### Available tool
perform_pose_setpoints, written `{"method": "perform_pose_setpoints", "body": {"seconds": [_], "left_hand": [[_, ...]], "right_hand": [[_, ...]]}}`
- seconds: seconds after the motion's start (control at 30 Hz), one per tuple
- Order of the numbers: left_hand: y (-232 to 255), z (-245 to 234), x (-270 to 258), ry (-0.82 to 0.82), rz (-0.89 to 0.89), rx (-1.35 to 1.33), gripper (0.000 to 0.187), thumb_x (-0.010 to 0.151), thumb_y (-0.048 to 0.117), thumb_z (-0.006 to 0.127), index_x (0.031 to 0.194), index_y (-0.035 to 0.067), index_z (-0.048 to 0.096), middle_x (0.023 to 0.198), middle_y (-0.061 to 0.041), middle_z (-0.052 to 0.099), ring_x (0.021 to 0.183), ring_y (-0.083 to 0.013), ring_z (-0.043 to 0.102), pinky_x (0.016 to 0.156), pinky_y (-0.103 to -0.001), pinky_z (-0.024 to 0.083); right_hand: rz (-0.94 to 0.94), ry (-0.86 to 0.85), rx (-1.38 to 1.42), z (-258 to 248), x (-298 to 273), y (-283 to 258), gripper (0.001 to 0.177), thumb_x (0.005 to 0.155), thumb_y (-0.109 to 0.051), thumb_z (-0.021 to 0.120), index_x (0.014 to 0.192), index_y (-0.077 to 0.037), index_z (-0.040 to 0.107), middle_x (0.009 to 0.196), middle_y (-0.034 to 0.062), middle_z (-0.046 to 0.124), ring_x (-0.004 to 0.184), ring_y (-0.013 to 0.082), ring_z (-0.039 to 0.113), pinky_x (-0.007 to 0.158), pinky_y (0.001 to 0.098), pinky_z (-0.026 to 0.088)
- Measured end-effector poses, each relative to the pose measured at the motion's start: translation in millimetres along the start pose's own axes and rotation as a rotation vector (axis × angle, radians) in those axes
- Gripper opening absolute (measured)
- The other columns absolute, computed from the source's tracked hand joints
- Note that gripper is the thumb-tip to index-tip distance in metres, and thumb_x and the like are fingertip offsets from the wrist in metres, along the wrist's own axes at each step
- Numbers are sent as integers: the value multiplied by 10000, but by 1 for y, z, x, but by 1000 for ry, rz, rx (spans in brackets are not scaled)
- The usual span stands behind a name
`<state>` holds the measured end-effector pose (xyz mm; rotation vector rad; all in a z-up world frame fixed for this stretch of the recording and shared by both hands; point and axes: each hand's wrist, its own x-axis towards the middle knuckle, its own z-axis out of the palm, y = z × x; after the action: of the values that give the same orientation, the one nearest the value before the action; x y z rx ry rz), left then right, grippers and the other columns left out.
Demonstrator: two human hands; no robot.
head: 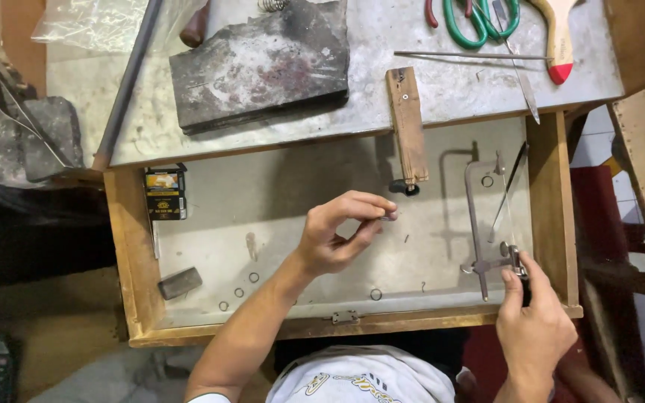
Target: A person uses a jeweler's saw to cut a small metal ring while supporting it on a wooden bench pin.
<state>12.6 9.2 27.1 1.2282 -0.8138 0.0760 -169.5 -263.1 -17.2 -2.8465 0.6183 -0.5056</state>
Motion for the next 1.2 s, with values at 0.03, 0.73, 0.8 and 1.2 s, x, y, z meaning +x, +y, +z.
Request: {"method": "perform_pose_setpoints", "body": {"seconds": [0.03, 0.73, 0.8, 1.2], "left_hand": [[2, 0, 2, -7, 35, 35, 231, 983, -149, 595, 1158, 2, 603, 1181, -210, 677, 997, -311, 762, 921, -360, 680], [-9, 20, -14, 39, -253, 129, 38, 918, 66, 736, 952, 52, 745, 822, -87, 765, 702, -181, 729, 565, -272, 604], [-5, 14, -12, -13, -312, 171, 216, 935, 164, 729, 1125, 67, 694, 909, -92, 769, 757, -192, 741, 614, -295, 613], [-19, -7, -14, 117, -612, 522, 273, 938, 320, 746, 848, 121, 581, 711, -62, 710, 651, -233, 704, 602, -353, 571]], "right_hand": [[70, -27, -223, 3, -4, 10, 315, 1119, -402, 694, 1402, -286, 767, 1184, -25, 804, 940, 247, 759, 602, 417, 539], [70, -132, 1274, 20, 43, -137, 99, 993, -16, 685, 1046, 64, 710, 856, 118, 673, 743, 174, 638, 766, 322, 580], [-42, -112, 1110, 1, 46, -129, 67, 986, -15, 696, 1016, 40, 720, 852, 104, 673, 750, 202, 643, 757, 329, 562], [-531, -899, 6, -9, 30, -84, 95, 926, -232, 639, 937, -180, 717, 818, 24, 738, 833, 281, 740, 708, 420, 582]]}}
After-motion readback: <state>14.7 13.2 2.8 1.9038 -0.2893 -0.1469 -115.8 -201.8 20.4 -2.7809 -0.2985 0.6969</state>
